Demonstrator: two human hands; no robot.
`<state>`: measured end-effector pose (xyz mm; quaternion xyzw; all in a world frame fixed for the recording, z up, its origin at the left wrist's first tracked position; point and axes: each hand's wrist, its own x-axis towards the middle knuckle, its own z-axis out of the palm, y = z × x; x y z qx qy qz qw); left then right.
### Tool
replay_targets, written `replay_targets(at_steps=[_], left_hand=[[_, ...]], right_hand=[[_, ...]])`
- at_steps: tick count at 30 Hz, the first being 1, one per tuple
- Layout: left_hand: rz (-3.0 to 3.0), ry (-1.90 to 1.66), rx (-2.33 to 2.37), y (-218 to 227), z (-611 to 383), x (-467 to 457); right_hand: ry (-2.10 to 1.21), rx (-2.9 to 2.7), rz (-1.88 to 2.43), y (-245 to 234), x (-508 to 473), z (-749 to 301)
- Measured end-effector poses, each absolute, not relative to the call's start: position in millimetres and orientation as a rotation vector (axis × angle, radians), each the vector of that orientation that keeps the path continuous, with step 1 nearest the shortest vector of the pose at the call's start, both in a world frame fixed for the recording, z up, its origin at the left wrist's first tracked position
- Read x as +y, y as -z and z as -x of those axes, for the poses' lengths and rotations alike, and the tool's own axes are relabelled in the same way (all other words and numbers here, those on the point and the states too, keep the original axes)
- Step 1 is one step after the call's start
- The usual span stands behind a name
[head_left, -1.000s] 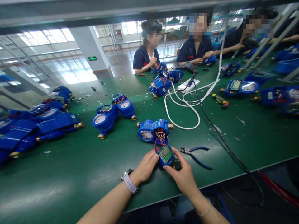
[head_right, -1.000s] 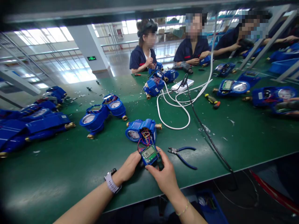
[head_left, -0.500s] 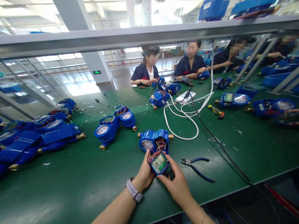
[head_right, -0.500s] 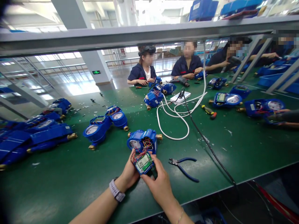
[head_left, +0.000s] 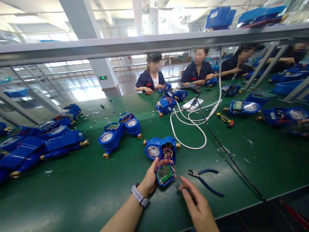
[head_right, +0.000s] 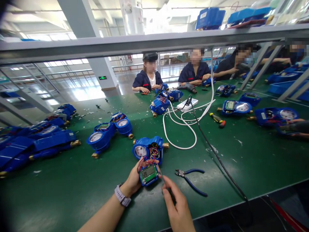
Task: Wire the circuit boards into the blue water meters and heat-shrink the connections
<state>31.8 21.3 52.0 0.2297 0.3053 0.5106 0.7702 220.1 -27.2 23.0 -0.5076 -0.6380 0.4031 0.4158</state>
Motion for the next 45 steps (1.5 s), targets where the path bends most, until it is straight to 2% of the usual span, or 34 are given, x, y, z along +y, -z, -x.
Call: replay_targets(at_steps=[7,12,18,30,37,45], left_hand=[[-0.638,-1.1,0.653,-38.1,-33.0,12.8],[-0.651,-1.056,0.655,-42.1,-30.0,12.7],[-0.697,-1.019,0.659,-43.4,-27.0,14.6],[-0.903,-1.009,0.646,-41.8,-22.3,16.5],[-0.869,-1.03,0.647,-39.6,-23.4,16.1],[-0.854,-1.022,0.638,-38.7,-22.6,13.6]], right_hand=[[-1.32,-1.454,1.251,-39.8,-54.5,-223.8],[-1.555,-1.666,1.215,-59.9,-66.6,-230.6],[-1.382,-1.947,1.186,-72.0,-65.1,-233.2],[-1.071,-2.152,1.134,-79.0,-55.6,-229.8],[-1.176,-2.277,1.162,-96.7,-55.5,-227.9],[-1.209,-2.258,1.139,-93.1,-56.5,-226.2]])
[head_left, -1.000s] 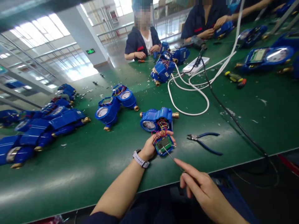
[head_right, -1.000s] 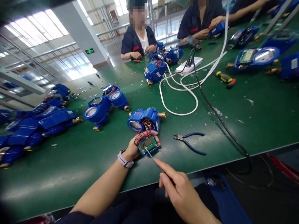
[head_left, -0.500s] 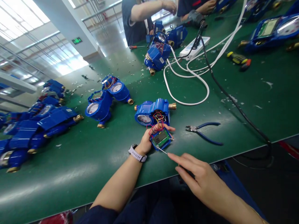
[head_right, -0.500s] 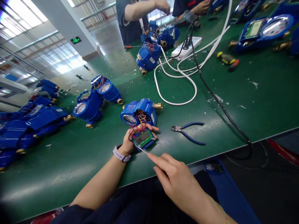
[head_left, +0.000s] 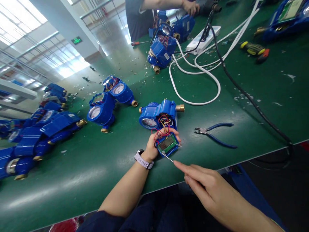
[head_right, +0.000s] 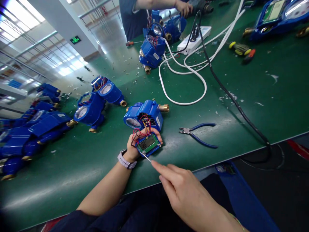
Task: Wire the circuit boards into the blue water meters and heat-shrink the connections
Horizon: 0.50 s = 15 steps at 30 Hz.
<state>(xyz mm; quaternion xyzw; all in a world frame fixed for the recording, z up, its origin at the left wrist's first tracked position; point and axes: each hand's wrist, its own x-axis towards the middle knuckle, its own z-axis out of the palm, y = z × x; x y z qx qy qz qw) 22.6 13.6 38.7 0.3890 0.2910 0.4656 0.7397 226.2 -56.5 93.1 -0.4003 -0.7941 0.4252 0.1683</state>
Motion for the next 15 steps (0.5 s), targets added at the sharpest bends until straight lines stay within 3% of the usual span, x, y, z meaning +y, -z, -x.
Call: replay_targets(at_steps=[7,15], left_hand=[[-0.868,-1.048,0.611,-40.1,-25.0,10.6],[-0.833,-1.03,0.669,-43.2,-27.7,7.1]], right_hand=[[-1.142,-2.209,1.126,-93.8,-58.0,-227.4],[-1.299,-2.139,1.162,-92.2,-49.6,-229.7]])
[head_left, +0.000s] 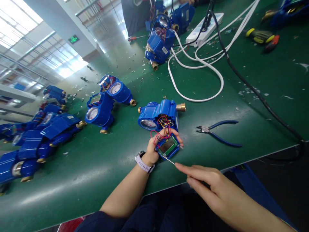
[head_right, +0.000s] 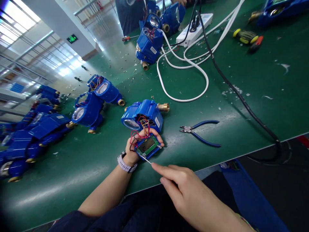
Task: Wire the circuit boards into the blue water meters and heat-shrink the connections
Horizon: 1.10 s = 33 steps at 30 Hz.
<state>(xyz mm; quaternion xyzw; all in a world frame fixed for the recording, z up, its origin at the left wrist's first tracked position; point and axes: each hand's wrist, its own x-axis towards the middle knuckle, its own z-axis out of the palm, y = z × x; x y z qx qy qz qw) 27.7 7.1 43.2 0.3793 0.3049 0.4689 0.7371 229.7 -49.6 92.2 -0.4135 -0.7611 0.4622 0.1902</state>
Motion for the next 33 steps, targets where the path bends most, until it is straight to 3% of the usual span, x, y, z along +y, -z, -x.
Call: replay_targets(at_steps=[7,13,19,26,31,33], left_hand=[[-0.823,-1.06,0.695,-49.9,-32.4,6.3],[-0.785,-1.08,0.657,-47.5,-32.5,4.4],[-0.821,-1.067,0.649,-46.5,-32.1,4.1],[-0.836,-1.084,0.684,-49.3,-33.8,4.2],[-0.844,-1.063,0.709,-51.5,-34.1,4.3],[-0.849,-1.068,0.702,-51.7,-34.7,4.6]], right_hand=[[-1.099,-2.2,1.154,-90.4,-59.3,-222.9],[-1.352,-2.047,1.2,-93.7,-54.7,-222.0],[-1.18,-2.127,1.127,-87.9,-59.5,-219.2],[-1.624,-1.794,1.302,-89.4,-61.8,-213.2],[-1.269,-2.032,1.165,-78.3,-68.8,-213.3],[-1.331,-1.989,1.184,-77.0,-70.8,-213.1]])
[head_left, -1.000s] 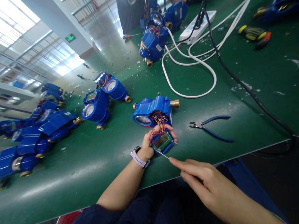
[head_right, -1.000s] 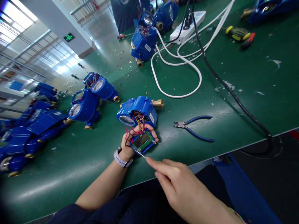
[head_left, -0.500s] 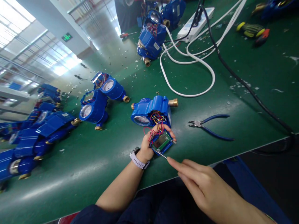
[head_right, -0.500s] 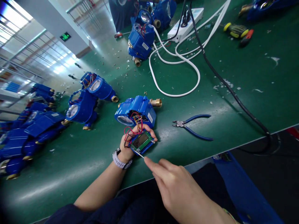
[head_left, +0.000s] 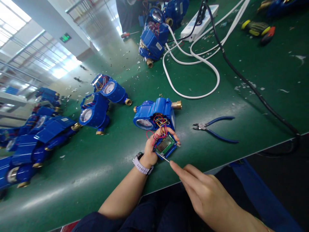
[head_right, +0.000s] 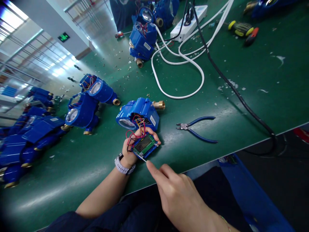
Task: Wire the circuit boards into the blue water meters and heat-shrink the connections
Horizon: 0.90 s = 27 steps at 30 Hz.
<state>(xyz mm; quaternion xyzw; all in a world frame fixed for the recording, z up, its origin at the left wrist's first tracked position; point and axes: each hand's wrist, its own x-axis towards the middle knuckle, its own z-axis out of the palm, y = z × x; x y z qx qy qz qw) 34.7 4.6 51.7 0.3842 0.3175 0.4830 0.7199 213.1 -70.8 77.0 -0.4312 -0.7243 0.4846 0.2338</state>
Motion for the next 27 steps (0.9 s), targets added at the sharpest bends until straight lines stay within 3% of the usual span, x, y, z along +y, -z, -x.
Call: replay_targets(at_steps=[5,12,17,23,27], left_hand=[[-0.874,-1.087,0.709,-50.1,-35.3,4.8],[-0.887,-1.097,0.709,-47.9,-34.3,4.2],[-0.863,-1.1,0.722,-46.5,-35.4,3.8],[-0.852,-1.089,0.735,-48.0,-34.5,4.8],[-0.861,-1.098,0.695,-47.1,-34.2,5.5]], right_hand=[[-1.755,-1.664,1.346,-84.5,-68.0,-212.2],[-1.232,-2.078,1.17,-78.0,-68.9,-213.6],[-1.752,-1.681,1.328,-84.8,-69.9,-209.6],[-1.607,-1.786,1.218,-92.1,-56.2,-211.3],[-1.988,-1.622,1.221,-94.1,-47.4,-214.1]])
